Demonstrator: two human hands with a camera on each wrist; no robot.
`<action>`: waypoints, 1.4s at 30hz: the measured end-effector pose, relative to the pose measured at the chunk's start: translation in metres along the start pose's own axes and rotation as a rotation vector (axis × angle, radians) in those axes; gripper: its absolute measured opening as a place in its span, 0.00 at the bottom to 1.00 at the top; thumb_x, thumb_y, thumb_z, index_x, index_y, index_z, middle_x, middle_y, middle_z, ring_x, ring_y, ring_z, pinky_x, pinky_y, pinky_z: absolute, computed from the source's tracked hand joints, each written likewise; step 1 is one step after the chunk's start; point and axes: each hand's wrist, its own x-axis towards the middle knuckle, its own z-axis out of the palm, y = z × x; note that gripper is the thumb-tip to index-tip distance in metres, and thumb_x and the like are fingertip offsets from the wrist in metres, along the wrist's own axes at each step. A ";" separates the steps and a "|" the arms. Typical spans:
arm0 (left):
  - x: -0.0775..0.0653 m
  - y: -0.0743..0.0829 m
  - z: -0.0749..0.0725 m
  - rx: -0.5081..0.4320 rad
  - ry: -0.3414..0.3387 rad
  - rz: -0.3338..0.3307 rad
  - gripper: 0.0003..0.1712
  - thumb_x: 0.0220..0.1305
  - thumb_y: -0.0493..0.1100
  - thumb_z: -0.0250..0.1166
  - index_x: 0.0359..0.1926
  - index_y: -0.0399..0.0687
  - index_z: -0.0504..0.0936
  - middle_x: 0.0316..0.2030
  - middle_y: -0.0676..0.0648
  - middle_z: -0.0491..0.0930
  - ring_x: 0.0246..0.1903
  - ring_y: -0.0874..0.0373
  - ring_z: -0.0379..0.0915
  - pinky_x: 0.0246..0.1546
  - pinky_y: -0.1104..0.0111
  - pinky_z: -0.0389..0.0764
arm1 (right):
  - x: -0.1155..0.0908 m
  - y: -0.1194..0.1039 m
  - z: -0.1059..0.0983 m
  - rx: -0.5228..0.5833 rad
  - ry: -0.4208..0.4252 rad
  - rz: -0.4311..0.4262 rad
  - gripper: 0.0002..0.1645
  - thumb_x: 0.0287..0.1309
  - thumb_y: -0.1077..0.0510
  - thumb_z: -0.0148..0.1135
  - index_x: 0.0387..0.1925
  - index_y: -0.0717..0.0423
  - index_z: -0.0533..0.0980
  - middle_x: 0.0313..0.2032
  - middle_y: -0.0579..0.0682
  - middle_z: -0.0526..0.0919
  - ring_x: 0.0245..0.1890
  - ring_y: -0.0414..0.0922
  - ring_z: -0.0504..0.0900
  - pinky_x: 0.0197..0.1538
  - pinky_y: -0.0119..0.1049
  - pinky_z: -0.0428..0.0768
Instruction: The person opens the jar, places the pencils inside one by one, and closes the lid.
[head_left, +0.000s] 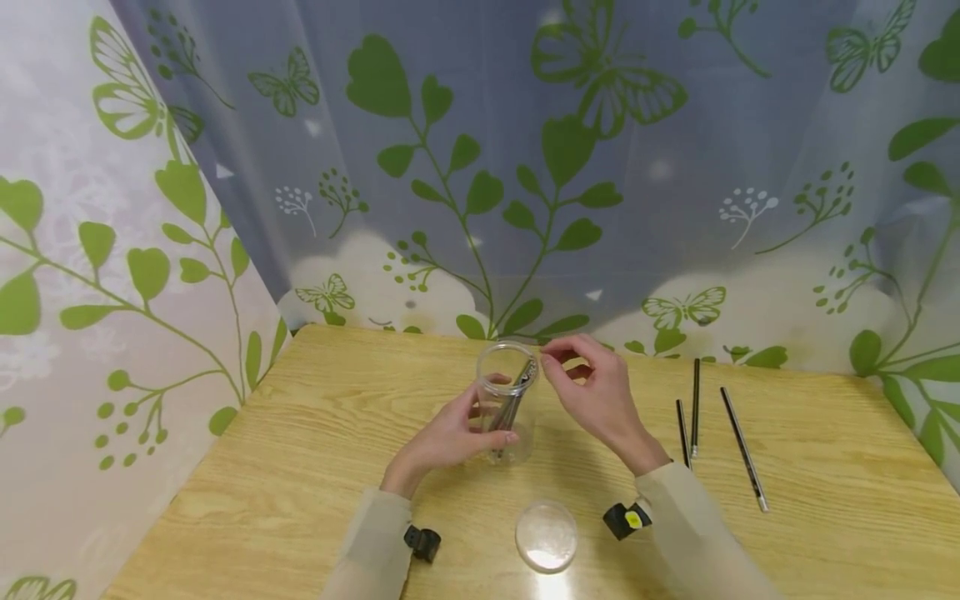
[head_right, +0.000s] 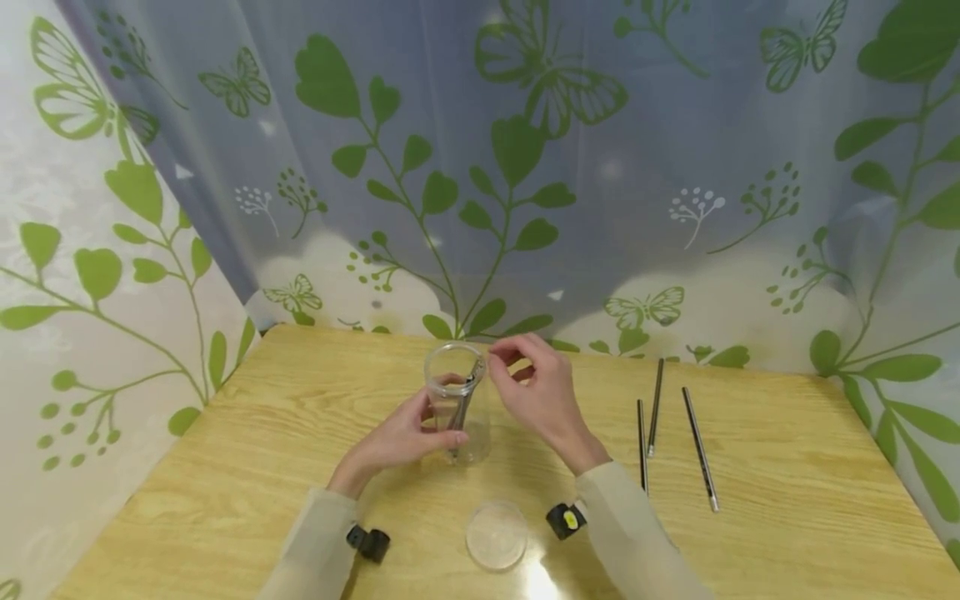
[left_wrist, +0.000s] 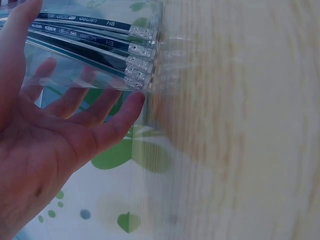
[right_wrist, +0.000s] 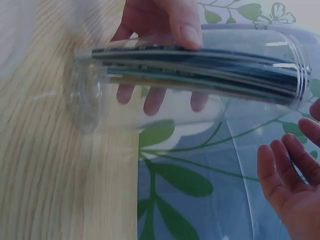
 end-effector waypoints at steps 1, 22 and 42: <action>0.000 0.000 0.000 0.000 0.002 -0.002 0.43 0.62 0.52 0.75 0.73 0.70 0.63 0.74 0.57 0.64 0.68 0.49 0.70 0.65 0.54 0.80 | -0.001 0.001 -0.003 -0.004 -0.002 0.005 0.06 0.66 0.62 0.66 0.42 0.53 0.85 0.39 0.48 0.87 0.40 0.35 0.82 0.39 0.27 0.84; -0.003 -0.001 0.000 -0.011 -0.013 0.002 0.41 0.64 0.50 0.74 0.72 0.77 0.63 0.67 0.51 0.72 0.67 0.50 0.71 0.64 0.54 0.80 | -0.038 0.027 -0.062 -0.219 -0.062 0.145 0.12 0.68 0.58 0.65 0.51 0.51 0.81 0.49 0.49 0.86 0.48 0.49 0.83 0.43 0.30 0.84; -0.002 -0.001 0.000 -0.018 -0.015 0.001 0.43 0.64 0.49 0.74 0.74 0.73 0.62 0.65 0.48 0.75 0.66 0.49 0.72 0.62 0.56 0.82 | -0.063 0.067 -0.110 -0.449 -0.213 0.386 0.19 0.70 0.51 0.61 0.54 0.60 0.79 0.47 0.61 0.84 0.43 0.54 0.84 0.37 0.40 0.80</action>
